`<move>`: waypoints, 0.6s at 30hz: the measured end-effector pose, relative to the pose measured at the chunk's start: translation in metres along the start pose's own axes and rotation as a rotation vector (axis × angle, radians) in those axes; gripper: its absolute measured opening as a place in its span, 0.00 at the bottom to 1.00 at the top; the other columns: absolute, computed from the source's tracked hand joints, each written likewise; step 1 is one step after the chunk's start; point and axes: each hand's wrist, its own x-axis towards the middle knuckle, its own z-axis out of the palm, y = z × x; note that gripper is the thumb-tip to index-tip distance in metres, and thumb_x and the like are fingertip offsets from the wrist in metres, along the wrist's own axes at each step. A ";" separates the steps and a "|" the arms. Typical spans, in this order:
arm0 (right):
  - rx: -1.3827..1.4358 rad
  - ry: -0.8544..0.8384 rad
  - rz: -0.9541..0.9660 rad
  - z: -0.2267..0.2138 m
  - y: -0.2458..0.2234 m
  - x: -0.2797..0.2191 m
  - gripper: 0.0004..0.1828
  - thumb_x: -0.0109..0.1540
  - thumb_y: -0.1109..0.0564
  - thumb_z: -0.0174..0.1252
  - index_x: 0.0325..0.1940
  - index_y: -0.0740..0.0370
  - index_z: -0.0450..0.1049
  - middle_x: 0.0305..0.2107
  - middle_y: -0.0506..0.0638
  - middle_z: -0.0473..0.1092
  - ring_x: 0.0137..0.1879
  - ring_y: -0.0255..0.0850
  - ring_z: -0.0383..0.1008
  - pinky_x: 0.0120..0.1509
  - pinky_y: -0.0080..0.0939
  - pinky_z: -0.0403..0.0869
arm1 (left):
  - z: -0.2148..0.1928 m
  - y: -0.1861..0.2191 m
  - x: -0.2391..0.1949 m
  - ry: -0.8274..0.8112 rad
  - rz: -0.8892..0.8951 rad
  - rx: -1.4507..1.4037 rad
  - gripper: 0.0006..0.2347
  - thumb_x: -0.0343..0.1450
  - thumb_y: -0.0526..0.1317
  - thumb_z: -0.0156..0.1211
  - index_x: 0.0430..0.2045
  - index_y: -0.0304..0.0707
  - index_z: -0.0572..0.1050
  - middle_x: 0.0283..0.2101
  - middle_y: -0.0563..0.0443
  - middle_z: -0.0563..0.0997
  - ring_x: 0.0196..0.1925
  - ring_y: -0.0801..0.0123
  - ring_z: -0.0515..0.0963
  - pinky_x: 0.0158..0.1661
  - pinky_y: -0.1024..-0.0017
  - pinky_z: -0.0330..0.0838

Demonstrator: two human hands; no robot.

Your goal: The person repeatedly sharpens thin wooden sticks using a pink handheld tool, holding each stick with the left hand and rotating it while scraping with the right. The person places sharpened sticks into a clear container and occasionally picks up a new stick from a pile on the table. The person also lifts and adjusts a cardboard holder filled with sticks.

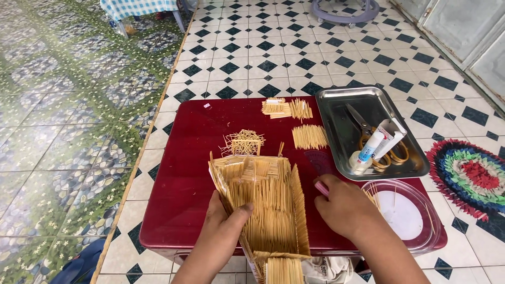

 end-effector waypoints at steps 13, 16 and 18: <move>-0.210 0.004 0.054 -0.010 -0.009 -0.009 0.16 0.68 0.46 0.53 0.59 0.48 0.72 0.53 0.46 0.77 0.59 0.47 0.79 0.58 0.49 0.79 | -0.023 0.040 -0.035 -0.027 -0.204 0.625 0.47 0.71 0.69 0.46 0.77 0.55 0.24 0.83 0.59 0.27 0.85 0.59 0.28 0.78 0.43 0.42; -0.129 0.163 -0.023 -0.002 -0.004 -0.003 0.19 0.67 0.43 0.54 0.59 0.48 0.75 0.50 0.51 0.79 0.55 0.53 0.80 0.57 0.55 0.79 | -0.031 0.043 -0.034 0.118 0.031 0.507 0.43 0.68 0.64 0.55 0.78 0.58 0.41 0.82 0.60 0.47 0.85 0.64 0.38 0.76 0.49 0.45; 0.327 0.408 -0.219 0.011 0.005 0.005 0.24 0.63 0.46 0.59 0.64 0.48 0.76 0.45 0.50 0.77 0.47 0.47 0.81 0.53 0.52 0.77 | -0.029 0.054 -0.038 0.143 0.222 0.286 0.41 0.65 0.64 0.52 0.76 0.56 0.54 0.75 0.54 0.67 0.65 0.67 0.82 0.66 0.51 0.68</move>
